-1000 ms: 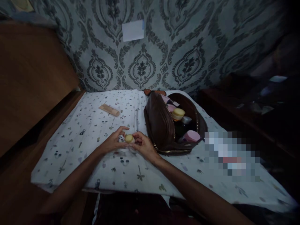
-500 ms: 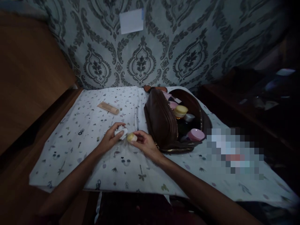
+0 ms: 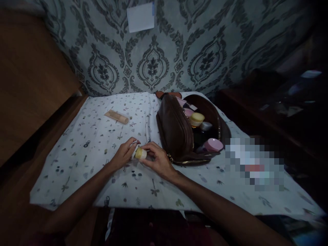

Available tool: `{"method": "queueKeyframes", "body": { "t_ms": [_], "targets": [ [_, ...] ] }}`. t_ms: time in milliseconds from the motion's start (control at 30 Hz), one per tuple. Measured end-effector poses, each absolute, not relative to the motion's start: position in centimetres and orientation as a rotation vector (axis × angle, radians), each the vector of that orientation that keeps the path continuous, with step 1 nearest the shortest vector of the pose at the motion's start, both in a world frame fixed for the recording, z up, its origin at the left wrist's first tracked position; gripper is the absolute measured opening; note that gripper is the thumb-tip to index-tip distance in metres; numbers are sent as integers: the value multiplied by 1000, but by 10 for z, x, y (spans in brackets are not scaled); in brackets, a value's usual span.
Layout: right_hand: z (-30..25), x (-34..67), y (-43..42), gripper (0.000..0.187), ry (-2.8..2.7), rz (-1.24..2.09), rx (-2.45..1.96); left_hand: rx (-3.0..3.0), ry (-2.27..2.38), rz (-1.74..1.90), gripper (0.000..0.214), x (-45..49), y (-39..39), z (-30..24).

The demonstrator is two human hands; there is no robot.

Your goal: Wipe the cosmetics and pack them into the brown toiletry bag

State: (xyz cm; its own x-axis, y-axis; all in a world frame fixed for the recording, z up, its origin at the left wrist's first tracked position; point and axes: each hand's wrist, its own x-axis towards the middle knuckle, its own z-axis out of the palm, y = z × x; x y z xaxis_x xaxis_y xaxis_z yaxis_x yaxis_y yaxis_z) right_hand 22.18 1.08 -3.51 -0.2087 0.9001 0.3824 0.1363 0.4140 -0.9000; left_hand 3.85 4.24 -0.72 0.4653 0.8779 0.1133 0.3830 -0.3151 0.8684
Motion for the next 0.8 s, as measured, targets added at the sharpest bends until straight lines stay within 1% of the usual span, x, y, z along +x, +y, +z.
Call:
{"method": "queueKeyframes", "body": {
  "t_ms": [167, 300, 500, 600, 700, 800],
  "targets": [
    [-38, 221, 15, 26, -1455, 939, -958, 1892, 1013, 699, 35, 43, 37, -8],
    [-34, 223, 13, 20, -1554, 810, -971, 2033, 970, 739, 37, 43, 34, -12],
    [-29, 227, 9, 22, -1692, 697, -952, 2100, 944, 722, 33, 43, 33, -9],
    [-31, 228, 7, 22, -1787, 620, -956, 2081, 980, 659, 31, 44, 32, -5],
    [-35, 228, 6, 22, -1868, 532, -945, 2001, 1015, 608, 34, 45, 32, -5],
    [-36, 227, 5, 24, -1893, 494, -930, 1929, 1009, 647, 40, 45, 35, -9]
  ]
}}
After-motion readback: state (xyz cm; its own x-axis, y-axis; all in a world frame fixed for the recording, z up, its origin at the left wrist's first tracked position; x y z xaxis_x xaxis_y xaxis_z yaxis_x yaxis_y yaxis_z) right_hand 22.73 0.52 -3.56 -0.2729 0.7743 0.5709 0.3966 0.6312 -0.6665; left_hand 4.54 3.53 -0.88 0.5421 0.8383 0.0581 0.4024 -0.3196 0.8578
